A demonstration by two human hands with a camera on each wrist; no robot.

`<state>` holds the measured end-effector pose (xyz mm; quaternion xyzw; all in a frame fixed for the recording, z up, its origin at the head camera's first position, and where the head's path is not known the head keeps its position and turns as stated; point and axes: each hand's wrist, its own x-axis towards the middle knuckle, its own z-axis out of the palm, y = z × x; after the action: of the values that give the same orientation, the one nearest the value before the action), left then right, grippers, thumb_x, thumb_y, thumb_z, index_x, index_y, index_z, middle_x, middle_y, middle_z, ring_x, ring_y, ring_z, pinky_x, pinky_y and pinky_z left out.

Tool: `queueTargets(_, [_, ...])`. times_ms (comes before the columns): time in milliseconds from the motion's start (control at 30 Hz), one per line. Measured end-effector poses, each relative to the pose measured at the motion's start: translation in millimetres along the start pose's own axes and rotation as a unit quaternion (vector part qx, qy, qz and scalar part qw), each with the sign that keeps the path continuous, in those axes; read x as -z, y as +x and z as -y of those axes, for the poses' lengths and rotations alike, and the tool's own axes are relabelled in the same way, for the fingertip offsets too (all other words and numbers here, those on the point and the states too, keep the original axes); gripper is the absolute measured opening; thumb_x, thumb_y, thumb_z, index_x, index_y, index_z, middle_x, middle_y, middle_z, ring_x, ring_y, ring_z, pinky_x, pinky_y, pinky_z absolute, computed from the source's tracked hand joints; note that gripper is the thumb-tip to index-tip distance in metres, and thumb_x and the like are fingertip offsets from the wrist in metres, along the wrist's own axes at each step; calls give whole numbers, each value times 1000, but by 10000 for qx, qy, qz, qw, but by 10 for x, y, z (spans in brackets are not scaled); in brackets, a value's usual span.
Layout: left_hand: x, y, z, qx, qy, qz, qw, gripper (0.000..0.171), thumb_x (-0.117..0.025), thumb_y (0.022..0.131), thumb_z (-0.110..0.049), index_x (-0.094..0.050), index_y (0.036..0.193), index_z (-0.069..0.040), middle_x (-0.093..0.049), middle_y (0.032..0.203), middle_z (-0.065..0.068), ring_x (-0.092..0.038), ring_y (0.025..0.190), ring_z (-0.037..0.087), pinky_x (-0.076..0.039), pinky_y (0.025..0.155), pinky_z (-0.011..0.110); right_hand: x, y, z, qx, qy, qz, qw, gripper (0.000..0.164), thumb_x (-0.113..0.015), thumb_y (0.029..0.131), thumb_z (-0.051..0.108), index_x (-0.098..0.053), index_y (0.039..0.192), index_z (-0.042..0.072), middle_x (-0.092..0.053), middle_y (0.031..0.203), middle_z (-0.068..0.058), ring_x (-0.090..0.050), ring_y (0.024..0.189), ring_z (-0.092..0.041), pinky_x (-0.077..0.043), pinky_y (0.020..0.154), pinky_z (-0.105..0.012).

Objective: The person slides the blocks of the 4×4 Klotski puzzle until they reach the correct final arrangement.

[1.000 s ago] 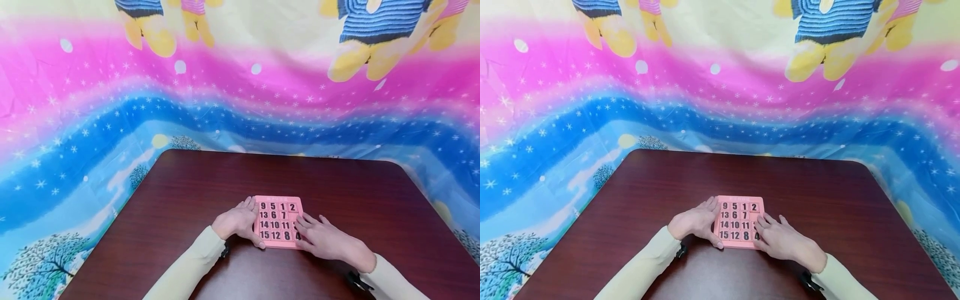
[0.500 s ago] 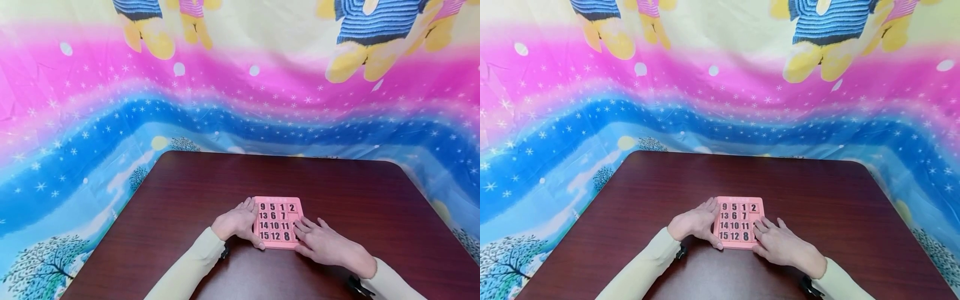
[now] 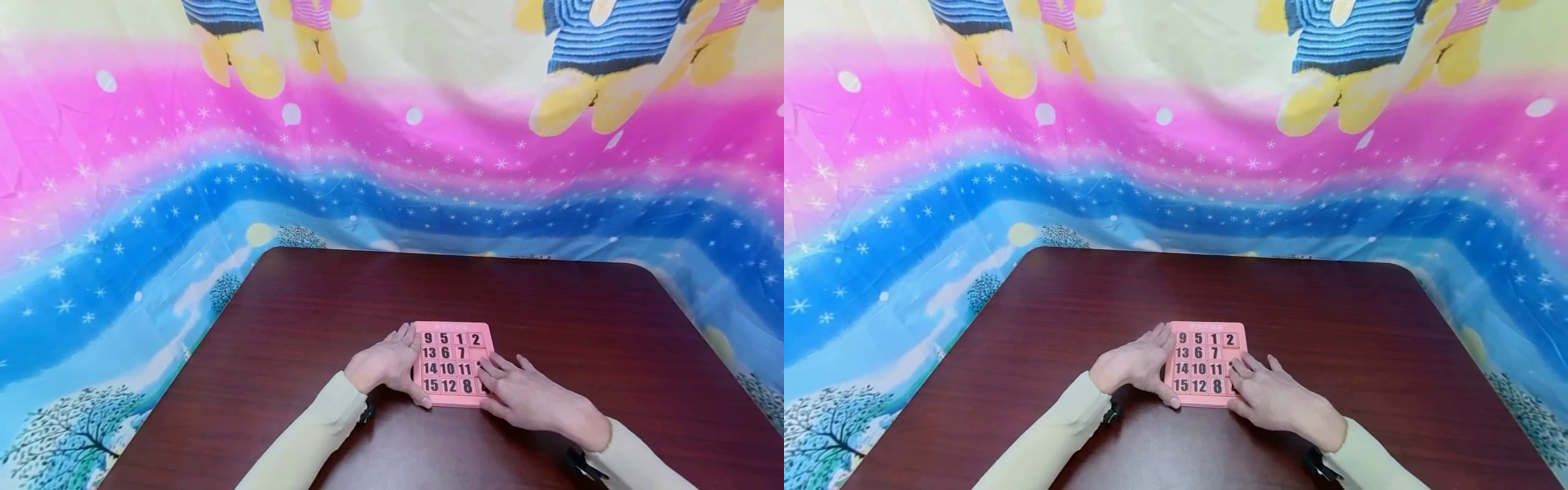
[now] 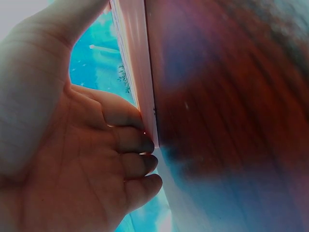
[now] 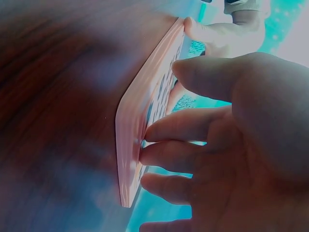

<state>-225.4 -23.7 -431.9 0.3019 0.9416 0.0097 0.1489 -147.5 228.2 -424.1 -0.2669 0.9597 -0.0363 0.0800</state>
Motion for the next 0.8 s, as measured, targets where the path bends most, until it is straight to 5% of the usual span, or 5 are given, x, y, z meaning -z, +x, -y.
queueTargets(800, [4,15,11,16,-121,85,9999,131,-76,63,-73,-19,156,0,-12,165,18,-12,154,29,-18,126,38,14,108,6,-313,-93,113,9994,58,-60,95,40,-53,141,6,-49,149,-15,-36,144,-37,-29,109,-72])
